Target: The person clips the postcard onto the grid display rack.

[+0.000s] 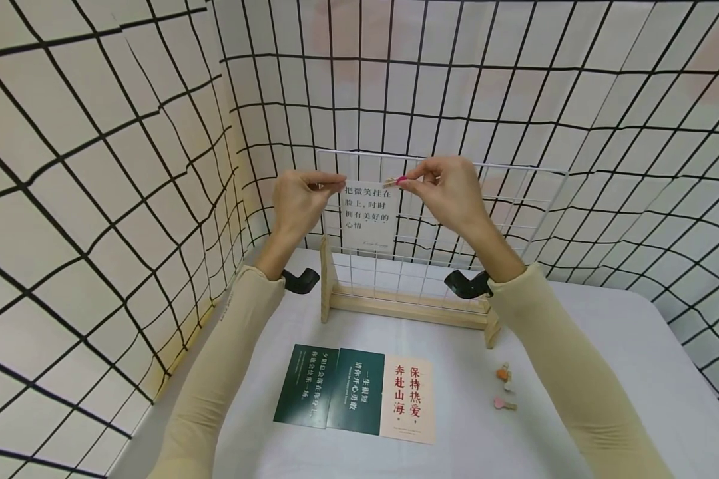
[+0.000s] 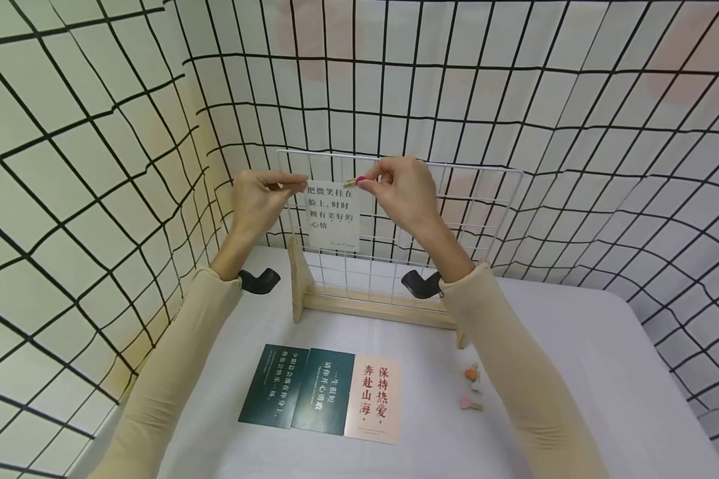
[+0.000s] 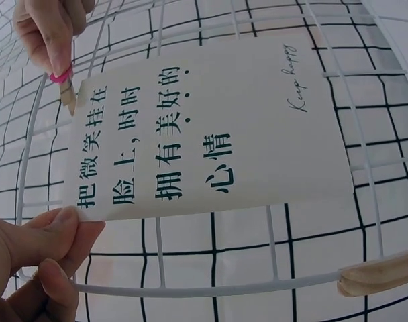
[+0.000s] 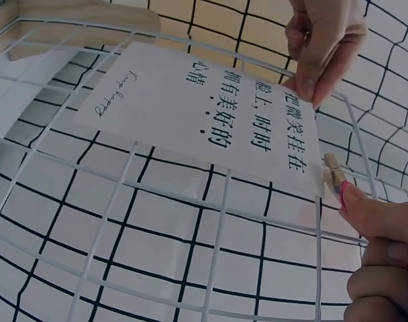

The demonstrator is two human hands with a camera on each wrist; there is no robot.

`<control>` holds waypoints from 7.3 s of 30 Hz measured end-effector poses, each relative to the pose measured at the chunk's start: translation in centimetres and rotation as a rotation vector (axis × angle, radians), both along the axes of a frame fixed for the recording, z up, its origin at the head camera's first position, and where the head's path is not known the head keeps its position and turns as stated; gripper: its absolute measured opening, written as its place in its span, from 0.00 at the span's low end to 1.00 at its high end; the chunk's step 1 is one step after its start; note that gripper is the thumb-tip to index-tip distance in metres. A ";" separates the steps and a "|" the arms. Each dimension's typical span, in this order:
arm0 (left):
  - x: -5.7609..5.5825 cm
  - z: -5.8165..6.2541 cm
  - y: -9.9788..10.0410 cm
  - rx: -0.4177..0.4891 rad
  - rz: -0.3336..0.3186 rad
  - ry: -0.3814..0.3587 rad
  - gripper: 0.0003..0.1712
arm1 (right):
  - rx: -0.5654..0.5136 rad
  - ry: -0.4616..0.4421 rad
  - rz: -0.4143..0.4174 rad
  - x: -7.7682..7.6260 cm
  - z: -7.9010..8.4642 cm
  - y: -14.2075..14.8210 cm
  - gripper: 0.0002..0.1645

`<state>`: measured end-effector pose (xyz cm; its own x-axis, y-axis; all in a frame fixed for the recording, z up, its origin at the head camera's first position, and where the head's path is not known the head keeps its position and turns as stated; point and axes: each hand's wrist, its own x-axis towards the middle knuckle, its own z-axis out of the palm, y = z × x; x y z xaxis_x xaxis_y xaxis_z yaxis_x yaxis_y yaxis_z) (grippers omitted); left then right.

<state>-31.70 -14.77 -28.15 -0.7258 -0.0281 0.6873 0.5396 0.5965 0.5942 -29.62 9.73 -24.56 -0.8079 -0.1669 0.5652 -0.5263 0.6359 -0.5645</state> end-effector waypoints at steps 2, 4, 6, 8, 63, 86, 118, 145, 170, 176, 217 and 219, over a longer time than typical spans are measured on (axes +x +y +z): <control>0.1 0.0 0.1 0.000 0.007 0.000 0.03 | 0.017 -0.004 -0.016 0.0 0.1 -0.2 0.08; 0.1 0.1 0.1 -0.006 0.014 0.005 0.03 | 0.035 -0.010 -0.031 0.1 0.2 -0.4 0.08; 0.2 0.1 0.2 -0.009 0.020 0.004 0.03 | 0.049 -0.013 -0.041 0.0 0.2 -0.5 0.08; 0.2 0.0 0.2 -0.015 0.027 0.006 0.03 | 0.063 -0.015 -0.047 0.1 0.2 -0.6 0.08; 1.0 -1.8 1.0 0.149 0.053 0.105 0.07 | 0.192 -0.052 -0.109 1.1 0.3 -1.0 0.20; 8.2 -12.0 1.0 0.120 -0.249 0.020 0.15 | -0.266 -0.366 -0.002 9.1 -13.4 9.4 0.26; 8.6 -23.9 5.5 -0.395 -0.431 -0.542 0.20 | -0.439 -0.845 -0.317 16.4 -28.8 20.8 0.36; 8.3 -23.9 6.2 -0.451 -0.494 -0.638 0.24 | -0.151 -0.582 -0.447 14.6 -29.1 18.4 0.28; 8.6 -23.9 6.5 -0.271 -0.575 -0.718 0.26 | -0.074 -0.577 -0.391 14.3 -28.1 17.4 0.19; 9.0 -24.0 6.4 -0.212 -0.591 -0.745 0.19 | -0.086 -0.610 -0.401 14.4 -28.2 17.3 0.18; 8.9 -24.1 5.2 0.177 -0.577 -0.834 0.11 | -0.508 -0.711 -0.182 14.8 -28.4 18.0 0.24; 8.9 -24.1 5.2 0.178 -0.573 -0.835 0.11 | -0.520 -0.710 -0.161 14.8 -28.6 18.0 0.24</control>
